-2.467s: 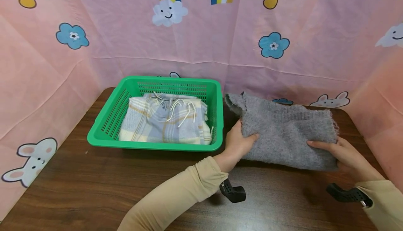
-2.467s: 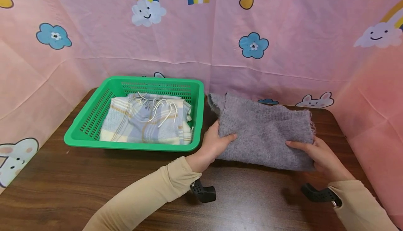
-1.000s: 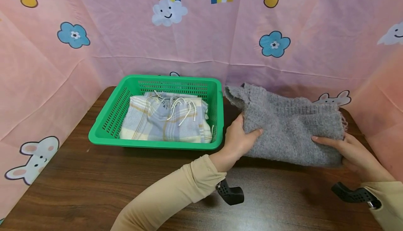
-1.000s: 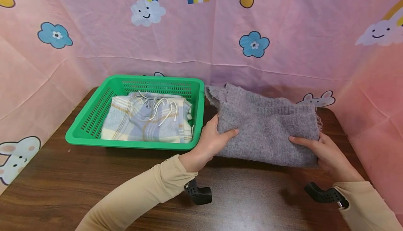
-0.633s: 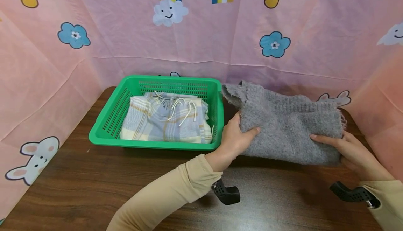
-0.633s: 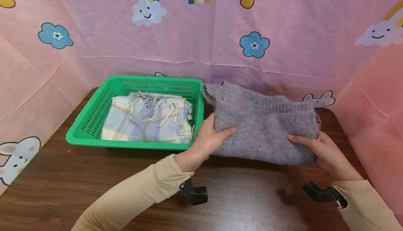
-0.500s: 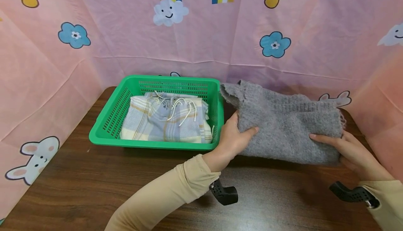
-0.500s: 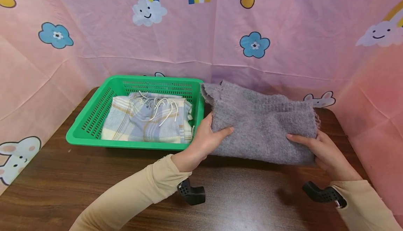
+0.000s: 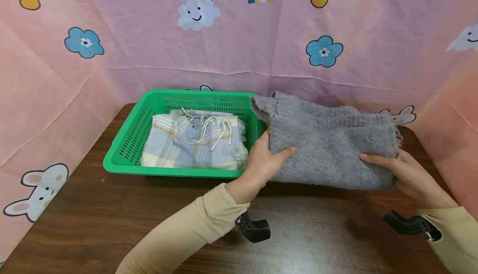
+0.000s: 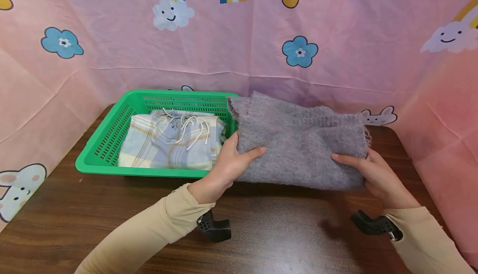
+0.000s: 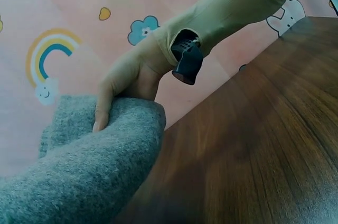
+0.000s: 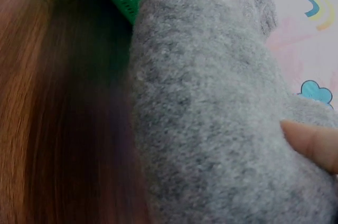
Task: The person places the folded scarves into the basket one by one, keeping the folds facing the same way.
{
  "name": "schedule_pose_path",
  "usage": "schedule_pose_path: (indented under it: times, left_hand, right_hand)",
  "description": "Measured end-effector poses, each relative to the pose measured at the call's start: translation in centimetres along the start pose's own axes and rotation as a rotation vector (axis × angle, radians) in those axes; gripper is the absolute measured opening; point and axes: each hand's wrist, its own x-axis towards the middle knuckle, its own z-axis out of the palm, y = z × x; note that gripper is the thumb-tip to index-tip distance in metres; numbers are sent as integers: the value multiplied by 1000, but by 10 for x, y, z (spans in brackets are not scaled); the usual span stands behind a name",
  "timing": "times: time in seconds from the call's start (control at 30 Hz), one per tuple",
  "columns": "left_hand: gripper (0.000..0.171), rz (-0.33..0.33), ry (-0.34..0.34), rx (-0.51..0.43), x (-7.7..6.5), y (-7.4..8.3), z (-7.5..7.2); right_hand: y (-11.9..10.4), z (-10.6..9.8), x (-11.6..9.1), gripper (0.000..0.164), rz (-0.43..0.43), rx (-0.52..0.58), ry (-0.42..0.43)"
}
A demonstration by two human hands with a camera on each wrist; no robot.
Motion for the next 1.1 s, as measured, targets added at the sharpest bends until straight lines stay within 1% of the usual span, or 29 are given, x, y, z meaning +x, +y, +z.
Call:
schedule_pose_path:
  times: [0.27, 0.43, 0.67, 0.83, 0.9, 1.1]
  left_hand:
    - [84, -38, 11, 2, -2, 0, -8]
    - [86, -49, 17, -1, -3, 2, -12]
    - [87, -62, 6, 11, -6, 3, -20]
    - [88, -64, 19, 9, -8, 4, -26]
    - [88, -66, 23, 5, -7, 4, -28]
    - [87, -68, 21, 11, -10, 4, -35]
  right_hand:
    - [-6, 7, 2, 38, -18, -33, -9]
    - [-9, 10, 3, 40, -3, -46, 1]
    - [-14, 16, 4, 38, -14, -4, -18]
    - [-18, 22, 4, 38, -22, 9, -27]
    - [-19, 24, 4, 38, -23, -4, -30]
    - [-22, 30, 6, 38, -18, 37, -38]
